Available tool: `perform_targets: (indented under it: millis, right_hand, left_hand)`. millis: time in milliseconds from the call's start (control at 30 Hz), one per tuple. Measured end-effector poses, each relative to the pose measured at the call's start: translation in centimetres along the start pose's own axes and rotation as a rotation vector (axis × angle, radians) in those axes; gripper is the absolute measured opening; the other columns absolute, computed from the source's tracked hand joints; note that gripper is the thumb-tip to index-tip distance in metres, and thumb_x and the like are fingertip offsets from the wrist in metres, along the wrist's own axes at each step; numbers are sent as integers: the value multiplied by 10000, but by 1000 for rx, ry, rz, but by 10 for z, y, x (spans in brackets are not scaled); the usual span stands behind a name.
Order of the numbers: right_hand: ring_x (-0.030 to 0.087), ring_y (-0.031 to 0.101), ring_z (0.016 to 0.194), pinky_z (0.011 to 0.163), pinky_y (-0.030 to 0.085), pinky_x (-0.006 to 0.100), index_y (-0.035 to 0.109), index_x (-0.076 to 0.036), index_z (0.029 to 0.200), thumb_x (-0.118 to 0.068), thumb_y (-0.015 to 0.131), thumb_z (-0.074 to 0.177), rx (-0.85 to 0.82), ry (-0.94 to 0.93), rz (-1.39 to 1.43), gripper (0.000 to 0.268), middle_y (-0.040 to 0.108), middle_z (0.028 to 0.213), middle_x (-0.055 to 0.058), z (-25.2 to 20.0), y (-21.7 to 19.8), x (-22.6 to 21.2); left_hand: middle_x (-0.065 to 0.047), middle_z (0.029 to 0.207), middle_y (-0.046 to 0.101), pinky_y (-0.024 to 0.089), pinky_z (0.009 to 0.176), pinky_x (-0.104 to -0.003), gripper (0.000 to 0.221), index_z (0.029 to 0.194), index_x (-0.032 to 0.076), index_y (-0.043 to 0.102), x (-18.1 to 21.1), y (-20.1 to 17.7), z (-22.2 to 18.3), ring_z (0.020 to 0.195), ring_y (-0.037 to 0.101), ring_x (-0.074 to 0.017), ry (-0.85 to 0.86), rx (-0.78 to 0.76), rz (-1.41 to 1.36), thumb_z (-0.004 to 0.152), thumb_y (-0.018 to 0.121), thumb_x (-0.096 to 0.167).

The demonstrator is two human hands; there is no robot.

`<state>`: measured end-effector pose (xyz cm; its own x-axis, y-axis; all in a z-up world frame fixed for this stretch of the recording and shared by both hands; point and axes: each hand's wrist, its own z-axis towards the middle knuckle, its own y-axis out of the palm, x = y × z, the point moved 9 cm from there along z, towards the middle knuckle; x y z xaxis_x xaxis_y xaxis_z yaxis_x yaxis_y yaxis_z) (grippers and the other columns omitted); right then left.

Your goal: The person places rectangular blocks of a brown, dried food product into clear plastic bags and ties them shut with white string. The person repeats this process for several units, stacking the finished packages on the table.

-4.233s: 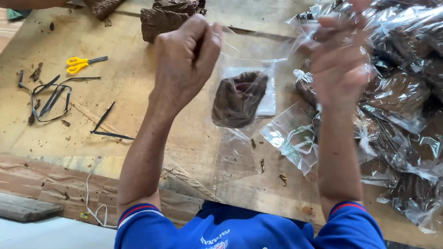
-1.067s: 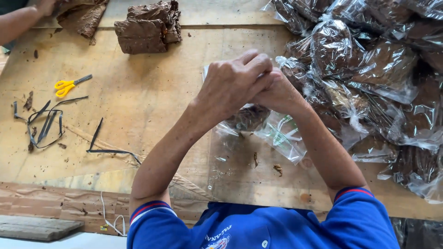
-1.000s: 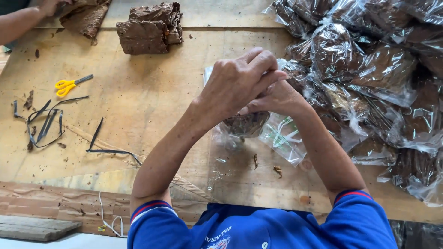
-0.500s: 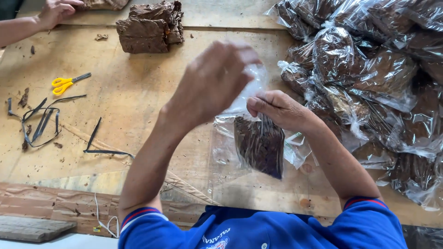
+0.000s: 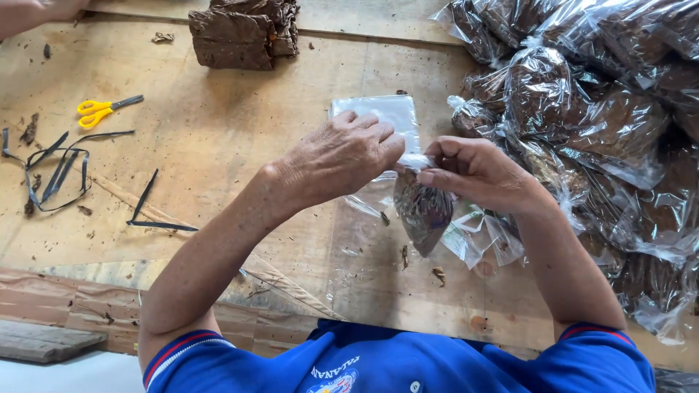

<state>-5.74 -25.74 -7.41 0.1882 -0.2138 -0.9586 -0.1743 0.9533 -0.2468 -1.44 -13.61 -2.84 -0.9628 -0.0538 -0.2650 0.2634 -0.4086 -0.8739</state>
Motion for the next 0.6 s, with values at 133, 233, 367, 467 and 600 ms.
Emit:
perform_targets:
  millis: [133,233,367,467,600]
  right_hand:
    - [150,603,630,529,504,258,728,88,997,20,753,888,101,-49,-222,131,662,774,146,5,-20,-29]
    - [224,669,750,603,538,320,766,45,1016,39,811,876,246,-244,-534,147,687,912,158,1,-27,-67]
    - [294,717,994,805,636,358,746,-9,1135,7,783,968,265,-589,-792,171,701,1143,200,-14,-8,-110]
    - [313,770,997,907,640,350,735,21,1040,-32,658,950,82,-703,-490,130,708,1151,238,-29,-8,-112]
    - [267,767,950,1050,675,529,717,-54,1080,-128,651,948,-181,-806,-199,165,753,990,114,-33,-10,-132]
  left_hand:
    - [-57,677,527,559,755,-443,295,950,88,561,-2,11,-8,674,631,-245,-178,-255,-593,1121,380,247]
    - [-42,762,540,633,707,-377,326,1084,29,540,15,36,-17,682,659,-188,-309,-175,-1192,1148,319,260]
    - [-55,859,459,695,803,-401,200,1132,57,491,73,58,-3,713,568,-175,-124,113,-2284,1170,342,184]
    - [-81,928,541,597,709,-298,232,1363,64,505,83,37,21,751,556,-180,267,370,-2155,1188,382,156]
    - [-20,810,653,570,758,-246,180,1040,114,624,67,85,48,739,630,-129,-375,-417,-1666,1002,585,286]
